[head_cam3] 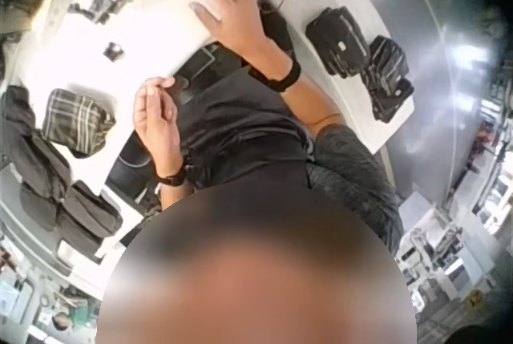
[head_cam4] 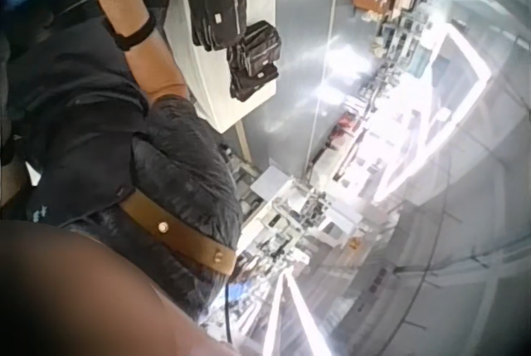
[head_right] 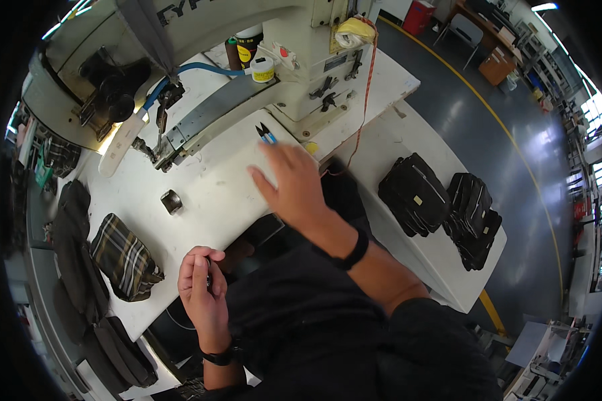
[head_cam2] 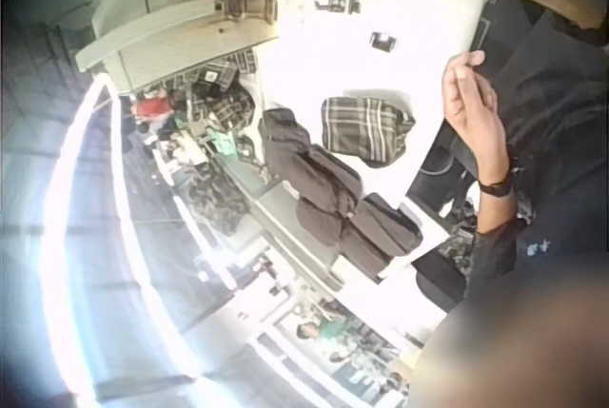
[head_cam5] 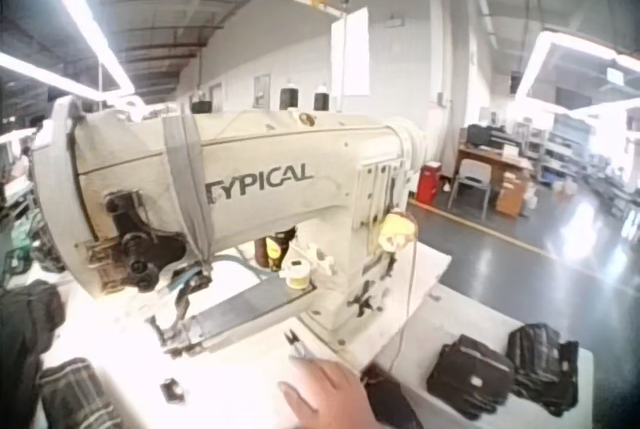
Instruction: Sewing a small plaid bag using an industrial sewing machine, including threading and bobbin preparation.
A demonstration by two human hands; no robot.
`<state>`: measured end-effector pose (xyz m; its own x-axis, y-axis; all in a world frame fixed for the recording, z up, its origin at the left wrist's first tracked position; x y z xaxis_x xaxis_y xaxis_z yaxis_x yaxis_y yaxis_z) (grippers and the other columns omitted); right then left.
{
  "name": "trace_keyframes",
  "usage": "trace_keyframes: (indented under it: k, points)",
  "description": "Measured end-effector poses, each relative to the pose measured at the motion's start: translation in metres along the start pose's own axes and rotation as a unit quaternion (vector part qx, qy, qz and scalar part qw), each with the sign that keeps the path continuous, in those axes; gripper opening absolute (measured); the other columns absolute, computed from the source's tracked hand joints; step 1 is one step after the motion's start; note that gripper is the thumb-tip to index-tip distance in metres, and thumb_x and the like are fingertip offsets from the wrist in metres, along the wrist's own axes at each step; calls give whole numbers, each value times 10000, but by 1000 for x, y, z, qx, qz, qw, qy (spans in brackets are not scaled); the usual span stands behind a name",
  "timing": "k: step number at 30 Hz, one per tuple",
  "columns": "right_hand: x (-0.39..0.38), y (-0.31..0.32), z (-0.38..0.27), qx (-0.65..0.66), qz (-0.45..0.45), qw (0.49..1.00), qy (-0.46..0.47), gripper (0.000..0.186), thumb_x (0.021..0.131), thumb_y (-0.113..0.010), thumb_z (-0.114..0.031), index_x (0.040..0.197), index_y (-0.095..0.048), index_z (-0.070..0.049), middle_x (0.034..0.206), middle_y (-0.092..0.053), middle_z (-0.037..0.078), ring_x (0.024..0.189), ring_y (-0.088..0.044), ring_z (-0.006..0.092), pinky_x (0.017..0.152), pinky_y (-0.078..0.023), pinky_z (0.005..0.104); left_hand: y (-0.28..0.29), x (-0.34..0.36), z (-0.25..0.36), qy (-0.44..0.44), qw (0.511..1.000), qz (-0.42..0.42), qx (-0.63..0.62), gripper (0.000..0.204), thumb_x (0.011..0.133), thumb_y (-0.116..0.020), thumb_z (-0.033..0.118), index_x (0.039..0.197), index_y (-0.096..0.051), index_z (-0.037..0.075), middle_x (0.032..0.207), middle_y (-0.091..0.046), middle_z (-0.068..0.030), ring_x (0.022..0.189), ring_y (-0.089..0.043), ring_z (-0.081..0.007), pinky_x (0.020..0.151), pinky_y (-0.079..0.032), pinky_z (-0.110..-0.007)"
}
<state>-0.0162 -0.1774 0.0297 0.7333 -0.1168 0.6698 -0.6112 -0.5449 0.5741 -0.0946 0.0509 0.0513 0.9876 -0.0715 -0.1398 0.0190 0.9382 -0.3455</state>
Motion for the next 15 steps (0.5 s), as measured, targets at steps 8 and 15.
trace_keyframes:
  k: [8, 15]
  points:
    - [-85, 15, -80, 474, -298, 806, -190, 313, 946, -612, -43, 1252, -639, 17, 1241, -617, 120, 969, -626, 208, 744, -536, 321, -11, -4, -21, -179, 958, -22, 223, 211, 1047, -583, 73, 1144, -732, -40, 1191, -723, -149, 1020, -692, -193, 948, -516, -297]
    - [-86, 3, -68, 625, -317, 623, -347, 304, 1014, -670, -122, 1292, -677, 0, 1147, -685, 45, 968, -623, 108, 797, -505, 247, 9, 0, -29, -8, 999, -19, 48, 199, 999, -683, 129, 1121, -767, -3, 1274, -656, -126, 698, -537, -34, 526, -358, -173]
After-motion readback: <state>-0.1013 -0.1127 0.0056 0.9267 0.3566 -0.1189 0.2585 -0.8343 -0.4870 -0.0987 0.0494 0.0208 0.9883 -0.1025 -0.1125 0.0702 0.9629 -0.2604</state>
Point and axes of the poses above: each hand's wrist, its own x-axis towards the middle knuckle, its own y-axis out of the back of the hand, z = x × y, the point moved 1 cm from there along x, towards the middle knuckle
